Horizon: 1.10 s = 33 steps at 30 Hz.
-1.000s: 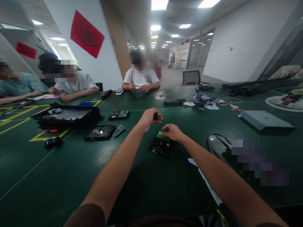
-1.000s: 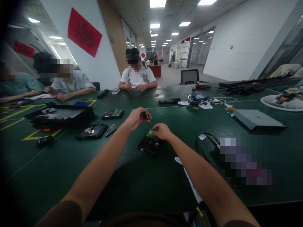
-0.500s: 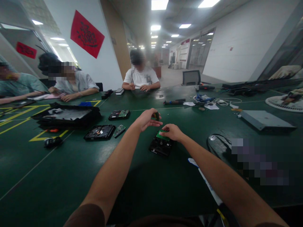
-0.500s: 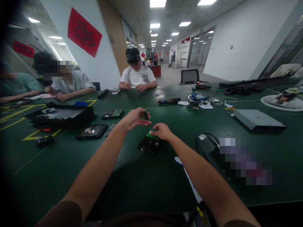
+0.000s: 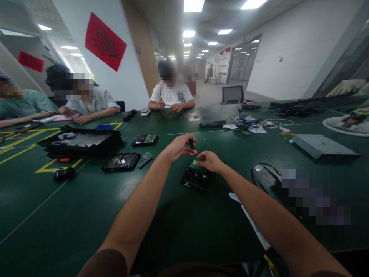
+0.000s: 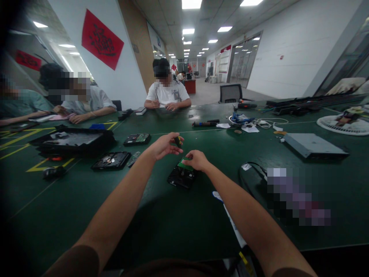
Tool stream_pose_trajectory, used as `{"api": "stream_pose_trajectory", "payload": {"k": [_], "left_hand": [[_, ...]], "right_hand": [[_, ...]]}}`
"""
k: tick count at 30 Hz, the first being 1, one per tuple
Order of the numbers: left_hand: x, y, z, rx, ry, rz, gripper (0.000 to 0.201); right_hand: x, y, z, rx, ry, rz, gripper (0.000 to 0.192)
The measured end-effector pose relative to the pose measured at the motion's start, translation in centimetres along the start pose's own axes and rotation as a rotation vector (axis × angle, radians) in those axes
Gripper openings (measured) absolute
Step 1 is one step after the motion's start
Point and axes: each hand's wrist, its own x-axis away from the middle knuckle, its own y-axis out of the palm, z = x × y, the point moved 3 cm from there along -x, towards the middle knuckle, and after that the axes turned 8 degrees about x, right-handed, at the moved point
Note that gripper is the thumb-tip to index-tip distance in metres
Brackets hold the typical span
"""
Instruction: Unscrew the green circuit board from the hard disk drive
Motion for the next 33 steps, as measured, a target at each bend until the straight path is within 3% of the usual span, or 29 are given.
{"api": "stream_pose_trajectory", "payload": {"k": [7,21,27,33], "left_hand": [[-0.27,-0.2,-0.47,0.187,-0.081,-0.051,0.03],[-0.11,-0.49,0.0,0.119,-0.074,-0.017,0.029],[0.03,-0.31,0.07,0.029,-0.058,-0.034,0.038],[0.22,-0.25,0.14,-0.006,-0.026,-0.05,0.033]], "right_hand": [[-0.15,0.26,0.23,0.01,-0.031,0.005,0.035],[-0.02,-0.02,0.1,0.024,-0.032,0.008,0.038],[-0.15,0.16,0.32,-0.01,-0.022,0.006,0.037],[-0.11,0.15,0.2,-0.008,-0.009,-0.001,0.036]]}}
